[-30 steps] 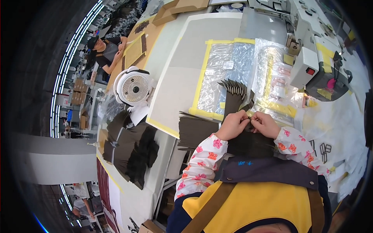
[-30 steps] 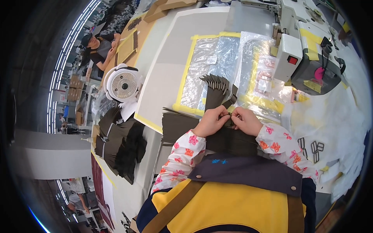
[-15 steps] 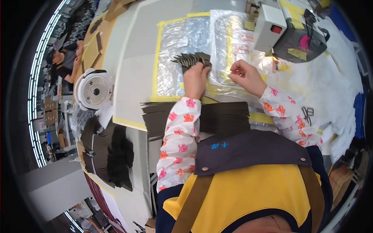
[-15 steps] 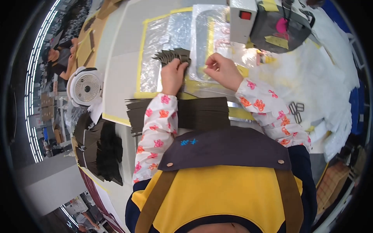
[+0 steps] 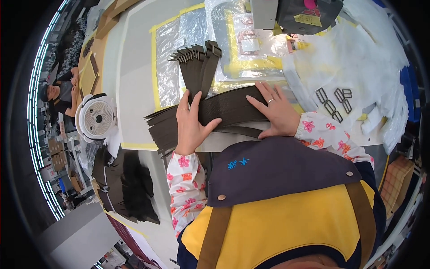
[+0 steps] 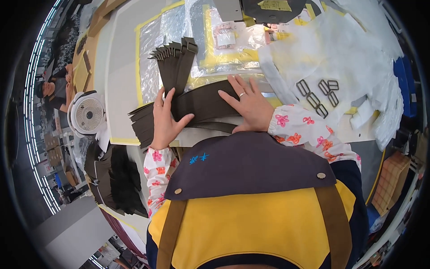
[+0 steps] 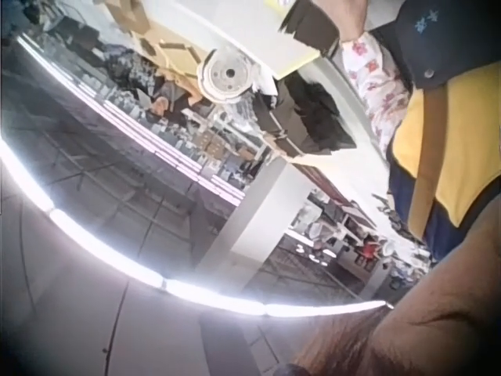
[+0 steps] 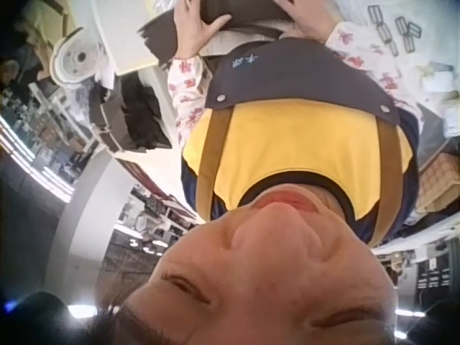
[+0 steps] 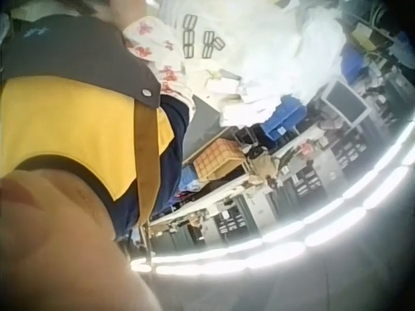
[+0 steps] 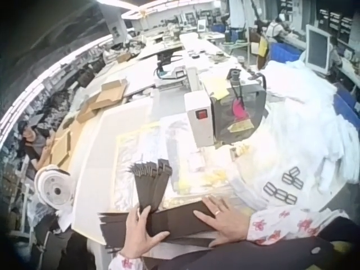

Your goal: Assembling textile straps by threading and attaching metal buckles.

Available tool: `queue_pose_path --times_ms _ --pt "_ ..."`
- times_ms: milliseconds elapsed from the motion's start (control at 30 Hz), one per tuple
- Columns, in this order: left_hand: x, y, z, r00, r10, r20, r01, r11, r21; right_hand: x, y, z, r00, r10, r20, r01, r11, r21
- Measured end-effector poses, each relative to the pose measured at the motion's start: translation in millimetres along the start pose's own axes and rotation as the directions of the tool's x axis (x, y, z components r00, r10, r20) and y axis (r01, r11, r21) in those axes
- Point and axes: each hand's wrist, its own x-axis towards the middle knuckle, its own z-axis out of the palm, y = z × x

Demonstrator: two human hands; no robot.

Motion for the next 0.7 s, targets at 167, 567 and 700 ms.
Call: queue_pose_path --times_ms 167,567,700 --pt "-31 -28 -9 0.963 -0.065 0.261 0.008 0.977 0.213 18 30 22 0.989 -0.016 -0.147 0.026 0.998 0.062" --pt "33 -41 -7 0.979 0.078 0.189 -0.102 0.987 0.121 40 73 -10 0.98 0.043 -0.193 -0.017 0.991 0.132" --pt "31 -41 -5 0.963 0.014 0.269 -0.068 0.979 0.192 16 61 -15 0.975 0.075 -0.208 -0.035 0.981 0.19"
